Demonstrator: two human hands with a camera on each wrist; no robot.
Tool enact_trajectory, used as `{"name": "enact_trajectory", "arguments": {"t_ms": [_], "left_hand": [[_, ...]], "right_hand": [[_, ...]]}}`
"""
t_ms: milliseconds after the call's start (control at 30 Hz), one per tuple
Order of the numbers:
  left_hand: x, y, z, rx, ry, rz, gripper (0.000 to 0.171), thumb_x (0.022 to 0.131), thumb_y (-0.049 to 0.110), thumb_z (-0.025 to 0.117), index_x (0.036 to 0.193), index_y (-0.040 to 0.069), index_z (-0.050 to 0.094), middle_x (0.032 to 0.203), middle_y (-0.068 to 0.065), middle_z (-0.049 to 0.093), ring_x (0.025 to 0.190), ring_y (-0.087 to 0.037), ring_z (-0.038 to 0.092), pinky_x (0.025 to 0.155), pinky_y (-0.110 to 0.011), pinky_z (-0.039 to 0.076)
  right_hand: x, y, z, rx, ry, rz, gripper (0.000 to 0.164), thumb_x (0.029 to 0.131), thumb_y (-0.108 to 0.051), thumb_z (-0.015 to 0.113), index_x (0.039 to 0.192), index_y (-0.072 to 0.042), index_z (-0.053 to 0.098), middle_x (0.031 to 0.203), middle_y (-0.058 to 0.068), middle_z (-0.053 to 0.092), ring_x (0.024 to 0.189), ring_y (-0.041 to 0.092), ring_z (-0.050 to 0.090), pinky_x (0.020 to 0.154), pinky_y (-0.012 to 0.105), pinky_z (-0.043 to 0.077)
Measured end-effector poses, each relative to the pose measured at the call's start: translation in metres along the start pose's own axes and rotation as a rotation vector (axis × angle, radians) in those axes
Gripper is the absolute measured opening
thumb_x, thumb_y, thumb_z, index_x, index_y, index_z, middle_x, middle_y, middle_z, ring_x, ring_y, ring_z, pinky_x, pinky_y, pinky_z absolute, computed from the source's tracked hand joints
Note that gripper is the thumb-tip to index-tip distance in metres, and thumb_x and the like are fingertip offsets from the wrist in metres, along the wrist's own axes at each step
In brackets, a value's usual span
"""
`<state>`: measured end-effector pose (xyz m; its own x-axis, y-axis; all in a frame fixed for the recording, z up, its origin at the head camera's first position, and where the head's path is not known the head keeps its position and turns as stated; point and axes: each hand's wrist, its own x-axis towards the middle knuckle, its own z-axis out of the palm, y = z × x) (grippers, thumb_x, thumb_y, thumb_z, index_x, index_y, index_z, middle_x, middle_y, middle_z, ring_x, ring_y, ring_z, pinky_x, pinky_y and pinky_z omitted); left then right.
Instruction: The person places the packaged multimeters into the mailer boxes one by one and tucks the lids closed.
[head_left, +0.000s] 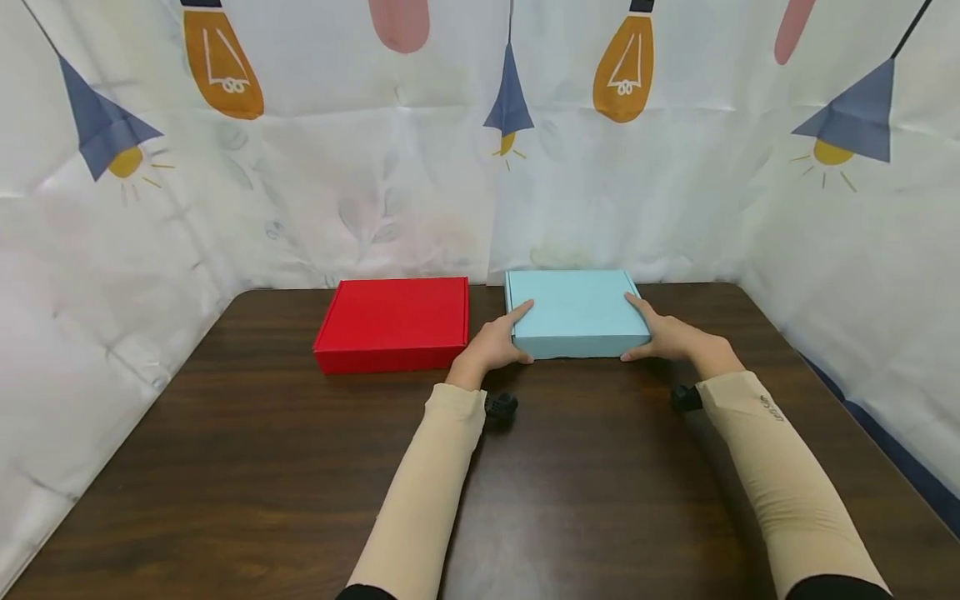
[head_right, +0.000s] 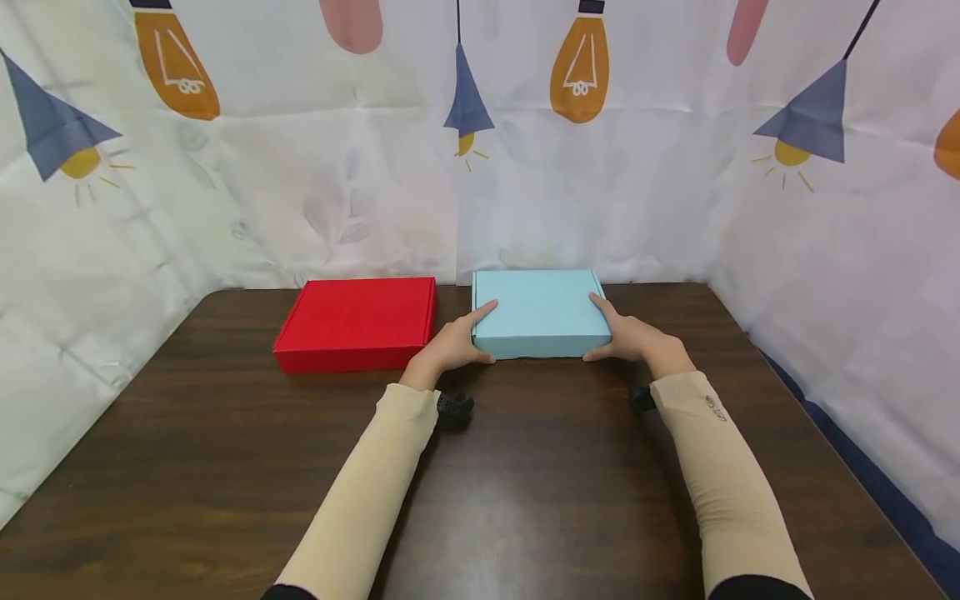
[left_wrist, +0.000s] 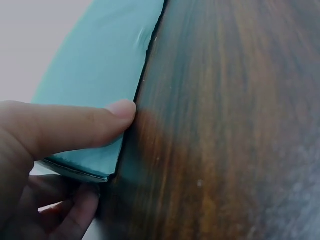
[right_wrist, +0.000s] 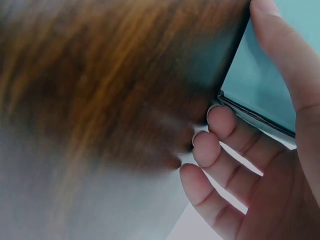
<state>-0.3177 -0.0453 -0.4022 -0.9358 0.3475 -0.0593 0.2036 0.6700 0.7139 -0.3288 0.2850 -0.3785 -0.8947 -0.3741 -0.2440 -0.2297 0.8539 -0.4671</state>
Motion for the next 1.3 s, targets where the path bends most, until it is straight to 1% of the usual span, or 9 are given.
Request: {"name": "enact_trajectory", "arguments": {"t_ms": [100,400,600,800,933,1000,1067,1167,1300], "left_hand": [[0.0,0.001,-0.002,0.002,-0.001,0.002,0.1,0.086,0.016,0.084,0.164,0.035,0.024,0.152,-0.016,0.047,0.128,-0.034,0.05,0.093,-0.045,0.054],[-0.002,0.009,-0.003,0.064,0.005,-0.044,0.099,0.085,0.017,0.083,0.164,0.033,0.026,0.151,-0.02,0.045,0.131,-0.037,0.045,0.095,-0.047,0.053],[-0.004,0.015,-0.005,0.107,-0.012,-0.074,0.1,0.086,0.02,0.083,0.165,0.03,0.023,0.153,-0.018,0.044,0.129,-0.036,0.049,0.097,-0.046,0.052],[-0.015,0.022,-0.015,0.191,-0.014,-0.056,0.094,0.088,0.026,0.081,0.165,0.022,0.026,0.152,-0.016,0.049,0.127,-0.033,0.054,0.101,-0.047,0.05],[-0.024,0.023,-0.026,0.232,0.007,-0.005,0.088,0.091,0.029,0.078,0.164,0.02,0.028,0.127,-0.015,0.066,0.113,-0.03,0.063,0.094,-0.045,0.054],[-0.027,0.022,-0.032,0.264,0.033,0.025,0.085,0.092,0.031,0.076,0.163,0.02,0.03,0.122,-0.013,0.068,0.108,-0.029,0.066,0.091,-0.044,0.055],[-0.032,0.02,-0.039,0.3,0.061,0.044,0.083,0.093,0.033,0.075,0.163,0.02,0.032,0.131,-0.013,0.066,0.111,-0.03,0.065,0.091,-0.044,0.056],[-0.039,0.012,-0.051,0.375,0.117,0.05,0.081,0.093,0.034,0.075,0.162,0.021,0.034,0.154,-0.014,0.049,0.126,-0.036,0.058,0.093,-0.047,0.056],[-0.049,-0.004,-0.065,0.48,0.179,0.029,0.081,0.094,0.037,0.073,0.163,0.023,0.033,0.163,-0.016,0.035,0.136,-0.042,0.047,0.101,-0.057,0.048]], "right_hand": [[-0.001,-0.002,-0.003,-0.012,-0.005,0.002,0.123,0.09,-0.048,0.078,0.162,-0.013,-0.016,0.152,0.044,0.026,0.134,0.06,0.038,0.105,0.071,0.033],[-0.002,-0.003,-0.004,-0.052,-0.013,0.014,0.122,0.091,-0.047,0.077,0.163,-0.015,-0.015,0.152,0.043,0.029,0.135,0.059,0.038,0.105,0.07,0.034],[-0.005,-0.003,-0.006,-0.046,-0.024,0.003,0.121,0.09,-0.049,0.077,0.163,-0.012,-0.012,0.154,0.043,0.025,0.136,0.059,0.036,0.106,0.07,0.033],[-0.012,-0.001,-0.011,-0.052,-0.051,-0.005,0.117,0.091,-0.05,0.076,0.164,-0.006,-0.004,0.139,0.039,0.047,0.125,0.05,0.051,0.102,0.066,0.039],[-0.017,-0.004,-0.017,-0.061,-0.06,-0.001,0.113,0.093,-0.05,0.074,0.164,-0.005,-0.001,0.133,0.033,0.056,0.125,0.048,0.053,0.101,0.066,0.041],[-0.019,-0.006,-0.02,-0.07,-0.043,-0.013,0.109,0.094,-0.049,0.072,0.164,-0.004,0.001,0.132,0.033,0.058,0.126,0.05,0.053,0.1,0.066,0.042],[-0.02,-0.008,-0.022,-0.085,-0.013,-0.027,0.106,0.095,-0.05,0.07,0.164,-0.003,0.004,0.135,0.033,0.056,0.128,0.051,0.05,0.101,0.067,0.041],[-0.021,-0.008,-0.024,-0.11,0.053,-0.045,0.1,0.097,-0.05,0.067,0.165,-0.005,0.008,0.143,0.033,0.05,0.132,0.053,0.046,0.102,0.068,0.039],[-0.022,-0.005,-0.024,-0.147,0.185,-0.056,0.094,0.1,-0.051,0.063,0.166,-0.01,0.009,0.156,0.032,0.035,0.14,0.053,0.036,0.105,0.071,0.034]]}}
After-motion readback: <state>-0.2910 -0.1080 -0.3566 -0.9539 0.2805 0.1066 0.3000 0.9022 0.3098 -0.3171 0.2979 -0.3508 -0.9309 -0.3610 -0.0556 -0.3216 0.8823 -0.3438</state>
